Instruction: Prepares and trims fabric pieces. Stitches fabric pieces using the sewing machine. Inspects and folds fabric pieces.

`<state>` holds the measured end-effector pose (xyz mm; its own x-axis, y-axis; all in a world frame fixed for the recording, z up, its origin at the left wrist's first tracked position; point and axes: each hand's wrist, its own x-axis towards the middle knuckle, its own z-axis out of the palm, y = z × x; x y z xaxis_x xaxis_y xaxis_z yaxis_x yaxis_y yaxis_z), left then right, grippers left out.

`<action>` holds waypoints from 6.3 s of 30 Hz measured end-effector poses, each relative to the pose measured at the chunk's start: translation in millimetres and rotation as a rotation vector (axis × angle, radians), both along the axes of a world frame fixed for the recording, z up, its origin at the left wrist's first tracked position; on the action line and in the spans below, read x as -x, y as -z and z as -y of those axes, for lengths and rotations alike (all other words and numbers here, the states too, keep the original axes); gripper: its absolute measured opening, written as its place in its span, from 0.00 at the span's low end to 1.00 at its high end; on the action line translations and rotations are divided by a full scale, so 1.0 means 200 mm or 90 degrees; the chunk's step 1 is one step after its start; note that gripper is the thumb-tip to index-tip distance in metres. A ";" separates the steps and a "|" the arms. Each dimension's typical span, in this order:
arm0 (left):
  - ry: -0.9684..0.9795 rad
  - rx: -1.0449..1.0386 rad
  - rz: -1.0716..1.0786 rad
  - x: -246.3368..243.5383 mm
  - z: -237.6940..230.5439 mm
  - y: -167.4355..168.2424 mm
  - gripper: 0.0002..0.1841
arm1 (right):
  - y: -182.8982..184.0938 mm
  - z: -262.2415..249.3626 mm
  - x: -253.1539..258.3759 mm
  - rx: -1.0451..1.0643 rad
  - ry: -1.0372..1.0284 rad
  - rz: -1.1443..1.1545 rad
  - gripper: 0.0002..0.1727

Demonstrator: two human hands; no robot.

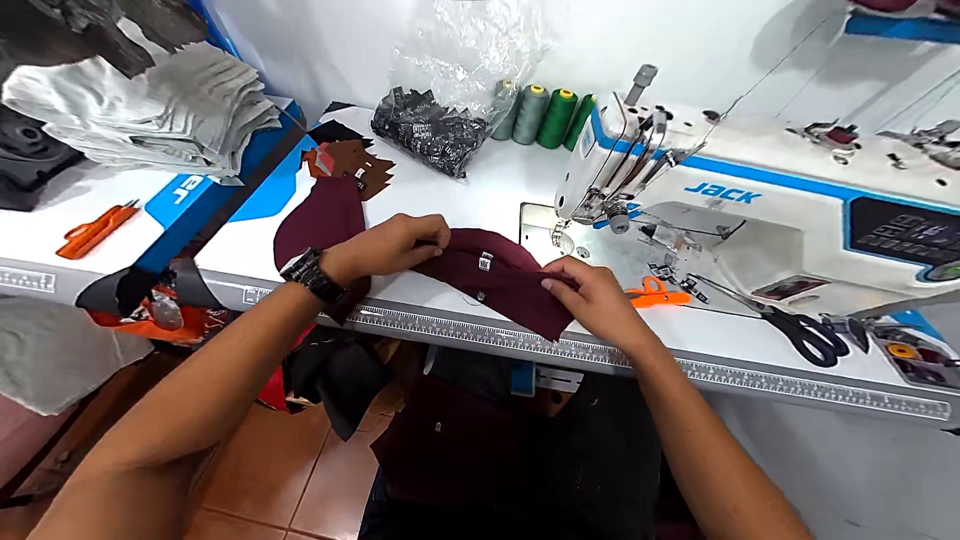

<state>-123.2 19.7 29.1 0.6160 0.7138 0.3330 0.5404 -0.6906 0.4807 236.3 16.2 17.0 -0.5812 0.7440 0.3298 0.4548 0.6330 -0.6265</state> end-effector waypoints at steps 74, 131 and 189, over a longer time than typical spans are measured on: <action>-0.319 -0.116 -0.255 0.16 0.24 0.10 0.06 | 0.22 0.15 -0.06 -0.227 0.186 0.028 0.10; -0.446 -0.191 0.052 0.24 0.38 -0.49 0.16 | -0.02 0.36 0.49 -0.045 -0.077 -0.100 0.19; -0.278 0.289 0.281 -0.10 0.93 0.93 0.03 | 0.98 0.71 -0.11 0.088 0.091 0.118 0.03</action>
<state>-103.1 -167.3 -157.0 0.1242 0.9874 0.0985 0.4111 -0.1416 0.9005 257.9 -125.9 -179.4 -0.5082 0.8531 0.1179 0.6480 0.4689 -0.6002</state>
